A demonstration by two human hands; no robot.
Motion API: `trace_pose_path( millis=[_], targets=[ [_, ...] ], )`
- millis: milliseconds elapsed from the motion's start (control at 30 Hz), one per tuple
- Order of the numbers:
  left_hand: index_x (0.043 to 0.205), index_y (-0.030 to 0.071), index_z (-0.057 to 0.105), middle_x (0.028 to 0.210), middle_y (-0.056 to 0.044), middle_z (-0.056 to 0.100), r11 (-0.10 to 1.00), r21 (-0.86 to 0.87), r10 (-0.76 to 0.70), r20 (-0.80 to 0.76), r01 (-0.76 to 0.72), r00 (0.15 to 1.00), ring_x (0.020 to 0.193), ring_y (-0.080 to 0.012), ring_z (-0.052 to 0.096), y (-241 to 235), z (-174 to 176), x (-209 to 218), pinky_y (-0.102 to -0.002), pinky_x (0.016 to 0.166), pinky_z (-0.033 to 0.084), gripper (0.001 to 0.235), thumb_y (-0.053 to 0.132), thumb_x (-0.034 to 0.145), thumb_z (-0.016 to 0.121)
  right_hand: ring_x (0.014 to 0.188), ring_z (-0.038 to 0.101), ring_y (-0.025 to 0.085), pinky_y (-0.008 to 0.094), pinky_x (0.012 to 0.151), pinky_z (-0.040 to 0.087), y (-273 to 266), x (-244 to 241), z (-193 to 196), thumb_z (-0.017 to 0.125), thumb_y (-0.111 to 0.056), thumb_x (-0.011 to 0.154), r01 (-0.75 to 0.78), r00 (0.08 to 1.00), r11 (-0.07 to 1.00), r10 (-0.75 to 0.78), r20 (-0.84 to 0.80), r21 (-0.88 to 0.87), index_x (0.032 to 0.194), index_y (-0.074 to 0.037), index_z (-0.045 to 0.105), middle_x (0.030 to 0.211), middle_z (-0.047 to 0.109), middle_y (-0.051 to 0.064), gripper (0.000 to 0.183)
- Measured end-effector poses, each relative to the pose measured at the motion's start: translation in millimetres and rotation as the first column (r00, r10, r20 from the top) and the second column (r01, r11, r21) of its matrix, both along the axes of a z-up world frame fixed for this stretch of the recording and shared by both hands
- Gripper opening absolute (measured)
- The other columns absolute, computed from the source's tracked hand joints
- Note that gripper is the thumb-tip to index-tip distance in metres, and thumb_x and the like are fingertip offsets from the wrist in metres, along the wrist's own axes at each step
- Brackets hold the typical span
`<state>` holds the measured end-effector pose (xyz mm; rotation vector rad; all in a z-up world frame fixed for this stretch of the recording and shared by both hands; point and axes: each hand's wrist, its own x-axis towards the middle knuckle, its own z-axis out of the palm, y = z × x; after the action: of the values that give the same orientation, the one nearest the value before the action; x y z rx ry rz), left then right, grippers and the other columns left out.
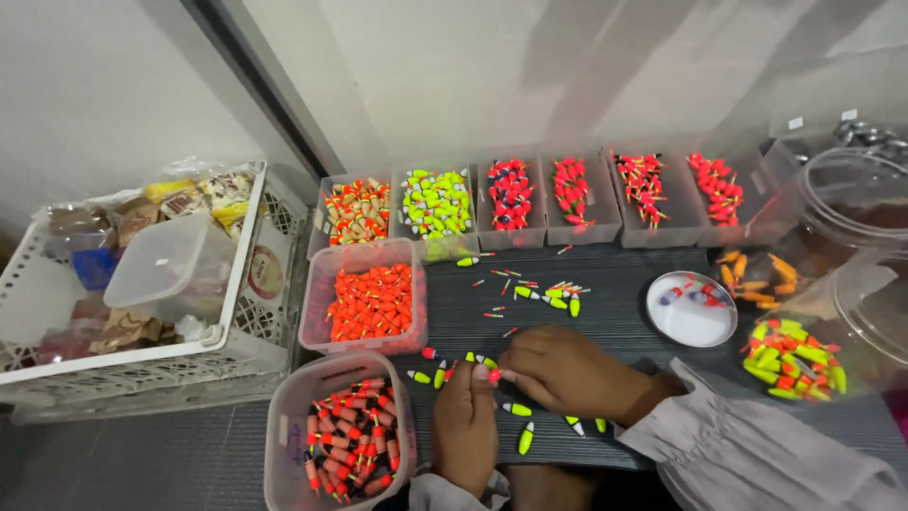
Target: The person sits on the floor and assembles small, colorful fishing lures by hand. They pick up individual components from various plastic containers and the floor, attach them together, and place the finished lures into a container.
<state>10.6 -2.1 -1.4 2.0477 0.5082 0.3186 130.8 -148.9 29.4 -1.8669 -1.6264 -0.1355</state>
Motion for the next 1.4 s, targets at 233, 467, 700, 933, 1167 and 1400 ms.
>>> trace_pose_path(
  millis=[233, 467, 700, 933, 1167, 1400],
  targets=[
    [0.096, 0.013, 0.064, 0.088, -0.003, 0.071, 0.998, 0.052, -0.035, 0.134, 0.029, 0.990, 0.080, -0.0231, 0.066, -0.3, -1.1, -1.0, -0.037, 0.071, 0.047, 0.026, 0.035, 0.098, 0.051, 0.076, 0.060, 0.030, 0.041, 0.071, 0.047, -1.0, 1.9, -6.5, 0.041, -0.029, 0.106, -0.007, 0.988, 0.997, -0.006, -0.155, -0.083, 0.100, -0.011, 0.062, 0.082, 0.060, 0.008, 0.028],
    [0.083, 0.014, 0.062, 0.073, 0.001, 0.067, 0.999, -0.045, -0.003, 0.110, 0.008, 0.994, 0.066, -0.0189, 0.063, -2.0, 6.4, -2.8, -0.035, 0.064, 0.047, 0.041, 0.039, 0.102, 0.036, 0.072, 0.057, 0.028, 0.039, 0.069, 0.046, 0.0, -2.0, 0.5, 0.040, -0.029, 0.106, 0.006, 0.995, 1.000, -0.006, -0.097, -0.002, 0.099, -0.010, 0.063, 0.079, 0.058, 0.006, 0.031],
    [0.103, 0.014, 0.065, 0.092, -0.001, 0.073, 0.998, -0.047, -0.037, 0.123, 0.043, 0.992, 0.080, -0.0184, 0.067, -2.4, 8.9, -2.9, -0.034, 0.070, 0.049, 0.030, 0.039, 0.098, 0.050, 0.072, 0.059, 0.029, 0.039, 0.067, 0.046, -0.5, 0.9, -7.1, 0.040, -0.030, 0.106, 0.033, 0.981, 0.997, -0.044, -0.189, -0.066, 0.092, -0.009, 0.060, 0.079, 0.060, 0.007, 0.032],
    [0.078, 0.013, 0.059, 0.064, -0.001, 0.062, 0.997, -0.065, -0.028, 0.095, 0.034, 0.995, 0.060, -0.0194, 0.060, -0.8, 4.2, -3.1, -0.037, 0.059, 0.043, 0.038, 0.036, 0.102, 0.040, 0.073, 0.059, 0.028, 0.040, 0.066, 0.046, 0.7, -1.6, -1.6, 0.042, -0.032, 0.105, 0.025, 0.995, 0.999, -0.029, -0.091, -0.041, 0.099, -0.011, 0.064, 0.080, 0.059, 0.006, 0.031],
    [0.102, 0.013, 0.064, 0.094, -0.004, 0.073, 0.997, 0.016, -0.074, 0.170, 0.072, 0.983, 0.084, -0.0235, 0.069, -1.9, 6.6, -1.6, -0.036, 0.072, 0.050, 0.024, 0.034, 0.099, 0.053, 0.072, 0.060, 0.027, 0.039, 0.066, 0.046, -0.5, 3.1, -9.0, 0.044, -0.027, 0.104, 0.039, 0.971, 0.992, -0.065, -0.231, -0.119, 0.091, -0.010, 0.061, 0.078, 0.062, 0.005, 0.027],
    [0.091, 0.018, 0.063, 0.076, -0.002, 0.069, 0.997, -0.016, -0.070, -0.029, 0.069, 0.997, 0.072, -0.0264, 0.065, -0.3, 20.9, -4.0, -0.042, 0.064, 0.044, 0.024, 0.039, 0.097, 0.055, 0.076, 0.063, 0.025, 0.043, 0.071, 0.044, -16.4, 77.2, -4.0, 0.050, -0.035, 0.102, 0.789, 0.545, 0.602, -0.779, -0.310, -0.124, 0.101, -0.015, 0.067, 0.080, 0.067, 0.007, 0.027]
  ],
)
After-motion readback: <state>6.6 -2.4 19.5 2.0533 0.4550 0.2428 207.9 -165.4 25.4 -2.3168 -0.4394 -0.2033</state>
